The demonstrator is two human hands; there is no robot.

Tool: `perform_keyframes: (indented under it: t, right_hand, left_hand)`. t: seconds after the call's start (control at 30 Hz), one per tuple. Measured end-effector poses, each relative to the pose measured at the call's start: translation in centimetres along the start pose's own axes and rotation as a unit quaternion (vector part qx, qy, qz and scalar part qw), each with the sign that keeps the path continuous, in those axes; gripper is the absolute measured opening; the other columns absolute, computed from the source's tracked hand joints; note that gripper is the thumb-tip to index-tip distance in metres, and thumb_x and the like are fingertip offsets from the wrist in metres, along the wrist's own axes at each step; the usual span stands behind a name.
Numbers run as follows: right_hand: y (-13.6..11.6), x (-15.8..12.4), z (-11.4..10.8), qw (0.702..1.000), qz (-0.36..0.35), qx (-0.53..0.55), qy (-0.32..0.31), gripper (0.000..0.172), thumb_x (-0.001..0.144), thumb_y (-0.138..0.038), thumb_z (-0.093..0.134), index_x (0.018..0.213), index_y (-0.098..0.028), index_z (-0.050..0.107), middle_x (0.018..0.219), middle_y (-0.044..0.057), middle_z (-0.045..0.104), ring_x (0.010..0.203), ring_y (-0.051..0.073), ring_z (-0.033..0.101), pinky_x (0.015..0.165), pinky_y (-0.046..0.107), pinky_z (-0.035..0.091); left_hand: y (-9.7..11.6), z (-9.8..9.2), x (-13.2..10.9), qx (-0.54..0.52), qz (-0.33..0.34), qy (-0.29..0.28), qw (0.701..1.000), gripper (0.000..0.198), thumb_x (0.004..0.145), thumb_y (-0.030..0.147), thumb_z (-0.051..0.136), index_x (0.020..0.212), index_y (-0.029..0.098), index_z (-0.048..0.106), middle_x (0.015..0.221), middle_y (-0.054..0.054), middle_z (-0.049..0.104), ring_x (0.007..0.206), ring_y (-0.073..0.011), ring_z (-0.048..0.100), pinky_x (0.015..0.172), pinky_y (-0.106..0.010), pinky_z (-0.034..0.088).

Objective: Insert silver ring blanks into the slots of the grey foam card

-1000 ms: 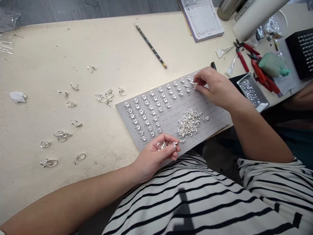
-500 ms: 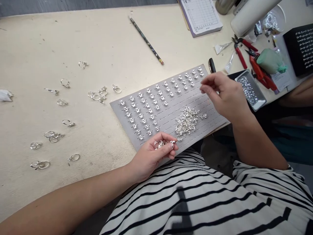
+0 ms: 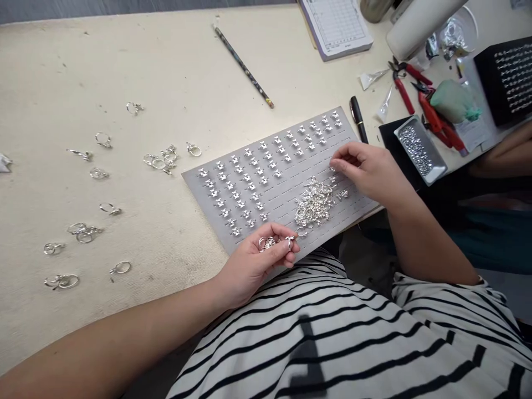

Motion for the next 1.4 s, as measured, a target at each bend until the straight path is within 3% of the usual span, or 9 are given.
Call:
perform_keyframes:
  t: [0.07, 0.17, 0.23, 0.33, 0.53, 0.73, 0.9, 1.1, 1.4]
  right_hand:
    - [1.2, 0.6, -0.2, 0.999, 0.026, -0.008, 0.027, 0.019, 0.091, -0.044, 0.068, 0.088, -0.025, 0.069, 0.084, 0.005, 0.071, 0.076, 0.022, 0.062, 0.071, 0.04, 0.051]
    - [2.4, 1.0, -0.5, 0.997, 0.031, -0.006, 0.075, 0.022, 0.093, -0.047, 0.066, 0.098, -0.026, 0.066, 0.09, 0.005, 0.07, 0.082, 0.022, 0.064, 0.075, 0.041, 0.052]
    - [2.7, 0.6, -0.6, 0.994, 0.02, -0.004, 0.105, 0.025, 0.099, -0.05, 0.057, 0.106, -0.027, 0.063, 0.091, 0.005, 0.068, 0.084, 0.022, 0.065, 0.078, 0.041, 0.052]
    - [2.3, -0.4, -0.8, 0.991, -0.001, -0.023, 0.129, 0.028, 0.102, -0.053, 0.049, 0.103, -0.028, 0.062, 0.093, 0.005, 0.068, 0.085, 0.023, 0.064, 0.08, 0.042, 0.052]
    - [1.2, -0.9, 0.4, 0.993, -0.029, -0.044, 0.108, 0.022, 0.097, -0.049, 0.059, 0.097, -0.028, 0.064, 0.1, 0.008, 0.067, 0.091, 0.025, 0.061, 0.085, 0.045, 0.052]
    - [1.2, -0.1, 0.7, 0.996, -0.03, -0.009, 0.081, 0.014, 0.096, -0.036, 0.059, 0.105, -0.027, 0.065, 0.093, 0.005, 0.067, 0.083, 0.021, 0.061, 0.082, 0.042, 0.054]
    - [1.3, -0.1, 0.5, 0.997, -0.013, 0.027, 0.067, 0.021, 0.099, -0.042, 0.056, 0.107, -0.027, 0.068, 0.103, 0.006, 0.072, 0.091, 0.022, 0.067, 0.086, 0.043, 0.057]
    - [2.4, 1.8, 1.1, 0.992, 0.002, 0.118, 0.044, 0.022, 0.099, -0.044, 0.055, 0.11, -0.025, 0.059, 0.097, 0.006, 0.071, 0.092, 0.02, 0.07, 0.085, 0.039, 0.06]
    - [1.4, 3.7, 0.2, 0.996, -0.007, 0.003, 0.087, 0.014, 0.096, -0.037, 0.059, 0.102, -0.026, 0.065, 0.098, 0.005, 0.073, 0.09, 0.023, 0.069, 0.086, 0.043, 0.055]
  left_hand:
    - [0.0, 0.0, 0.0, 0.0, 0.0, 0.002, 1.0, 0.022, 0.084, 0.029, 0.086, 0.095, 0.016, 0.072, 0.083, -0.002, 0.073, 0.07, -0.0064, 0.065, 0.067, -0.016, 0.054]
    - [0.0, -0.1, -0.1, 0.001, 0.004, 0.003, 1.0, 0.02, 0.085, 0.027, 0.085, 0.095, 0.016, 0.072, 0.084, -0.002, 0.073, 0.07, -0.0068, 0.065, 0.067, -0.016, 0.054]
    - [0.0, -0.1, -0.1, 0.003, 0.007, 0.001, 1.0, 0.018, 0.086, 0.026, 0.084, 0.095, 0.017, 0.073, 0.084, -0.002, 0.073, 0.07, -0.0068, 0.065, 0.067, -0.016, 0.054]
    - [0.1, -0.1, -0.1, 0.006, 0.009, 0.001, 1.0, 0.017, 0.086, 0.026, 0.084, 0.095, 0.017, 0.073, 0.084, -0.002, 0.073, 0.07, -0.007, 0.065, 0.067, -0.016, 0.054]
    - [0.1, -0.2, -0.1, 0.005, 0.008, 0.009, 1.0, 0.019, 0.084, 0.026, 0.085, 0.094, 0.016, 0.073, 0.083, -0.002, 0.073, 0.069, -0.0069, 0.065, 0.066, -0.016, 0.054]
    - [0.0, -0.2, -0.1, 0.007, 0.015, -0.004, 1.0, 0.016, 0.087, 0.026, 0.083, 0.095, 0.017, 0.073, 0.084, -0.002, 0.073, 0.071, -0.0063, 0.065, 0.068, -0.016, 0.055]
    - [0.1, -0.2, -0.2, 0.016, 0.014, 0.005, 1.0, 0.02, 0.085, 0.028, 0.085, 0.095, 0.016, 0.072, 0.084, -0.002, 0.072, 0.071, -0.0075, 0.064, 0.067, -0.017, 0.054]
    - [-0.1, -0.2, -0.1, 0.018, 0.015, 0.004, 1.0, 0.02, 0.086, 0.029, 0.084, 0.096, 0.017, 0.072, 0.084, -0.002, 0.072, 0.071, -0.0077, 0.064, 0.068, -0.018, 0.054]
    - [0.1, -0.1, -0.1, 0.007, 0.008, -0.002, 1.0, 0.019, 0.087, 0.029, 0.084, 0.095, 0.017, 0.072, 0.084, -0.001, 0.073, 0.071, -0.0052, 0.066, 0.069, -0.015, 0.054]
Point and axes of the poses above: each hand's wrist, its own x-axis towards the middle knuckle, its own z-axis out of the palm, y = z × x, the point moved 3 cm from there along x, towards the middle knuckle
